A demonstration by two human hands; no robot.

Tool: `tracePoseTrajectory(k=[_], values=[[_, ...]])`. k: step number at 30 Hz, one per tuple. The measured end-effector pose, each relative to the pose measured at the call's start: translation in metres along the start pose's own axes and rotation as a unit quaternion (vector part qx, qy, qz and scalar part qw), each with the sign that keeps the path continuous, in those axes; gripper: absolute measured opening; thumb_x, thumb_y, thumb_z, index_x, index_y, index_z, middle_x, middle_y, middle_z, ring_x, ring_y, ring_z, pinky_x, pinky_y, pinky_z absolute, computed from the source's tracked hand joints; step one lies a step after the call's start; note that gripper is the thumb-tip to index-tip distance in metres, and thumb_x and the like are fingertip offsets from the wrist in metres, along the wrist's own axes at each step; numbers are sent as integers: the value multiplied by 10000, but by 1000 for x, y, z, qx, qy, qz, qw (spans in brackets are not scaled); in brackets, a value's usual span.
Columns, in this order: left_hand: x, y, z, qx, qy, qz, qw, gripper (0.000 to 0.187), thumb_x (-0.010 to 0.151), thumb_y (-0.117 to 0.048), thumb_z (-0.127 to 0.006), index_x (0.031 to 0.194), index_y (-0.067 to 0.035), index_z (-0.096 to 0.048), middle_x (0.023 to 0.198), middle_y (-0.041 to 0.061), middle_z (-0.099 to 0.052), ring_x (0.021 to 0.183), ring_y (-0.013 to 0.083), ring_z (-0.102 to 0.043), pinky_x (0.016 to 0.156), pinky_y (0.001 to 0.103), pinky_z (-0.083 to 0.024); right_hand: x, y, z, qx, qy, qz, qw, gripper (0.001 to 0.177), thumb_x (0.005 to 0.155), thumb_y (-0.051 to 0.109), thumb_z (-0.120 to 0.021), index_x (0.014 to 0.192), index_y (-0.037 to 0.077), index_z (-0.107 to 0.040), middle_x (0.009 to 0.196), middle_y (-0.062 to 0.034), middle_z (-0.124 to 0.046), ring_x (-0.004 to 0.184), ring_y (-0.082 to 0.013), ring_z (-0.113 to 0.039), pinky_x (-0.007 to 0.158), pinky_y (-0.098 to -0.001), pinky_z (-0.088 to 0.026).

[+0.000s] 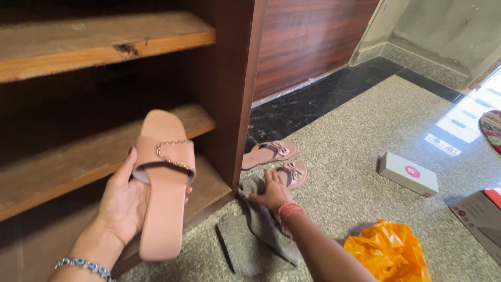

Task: The person wipes a pair of pink slippers with a gray cloth, cleaning the upper straps, insoles, and soles. After cleaning, the slippers are placed on a wooden shelf inside a shoe cabinet.

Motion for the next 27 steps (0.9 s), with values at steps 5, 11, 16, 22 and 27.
tracePoseTrajectory(k=[5,11,16,22,27], values=[[5,6,11,-7,-2,20,1000,861,918,-696,-379,1417,-7,-511,1165,236,-694,929,338,-715,813,467,-589,4,28,-5,-27,31,34,999,1220,767,636,-794,1624,106,-107,1571,-302,-313,1444,-476,-333,1160,-483,-360],[9,10,16,-3,-28,15,999,850,914,-686,-389,1412,-11,-521,1143,242,-702,910,332,-720,789,449,-597,8,32,-37,-112,70,14,991,1162,798,445,-809,1628,71,-87,1338,-273,-573,1225,-430,-584,1010,-456,-517],[8,9,10,-8,-18,12,1000,831,917,-678,-392,1418,-27,-517,1154,232,-697,916,332,-719,797,451,-599,-2,18,-24,-35,81,-53,995,843,659,372,-828,1353,-4,-531,1092,-204,-738,1021,-351,-712,894,-421,-574],[3,3,-4,-11,9,-8,1000,805,925,-656,-402,1437,-44,-505,1206,224,-685,978,329,-707,847,467,-597,0,-10,16,171,74,-76,980,544,592,367,-805,968,-24,-759,985,-185,-777,887,-264,-751,847,-340,-589],[-5,-4,-12,-10,48,4,999,839,911,-697,-399,1405,-34,-543,1185,225,-698,943,343,-721,807,477,-593,12,-21,63,400,58,-54,913,432,553,130,-771,954,-17,-707,837,-72,-723,756,-172,-675,724,-309,-561]])
Point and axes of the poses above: each hand's wrist, its own x-axis towards the middle knuckle, its own z-axis out of the back of the hand, y = z × x, the point moved 4 cm from there along x, towards the middle knuckle
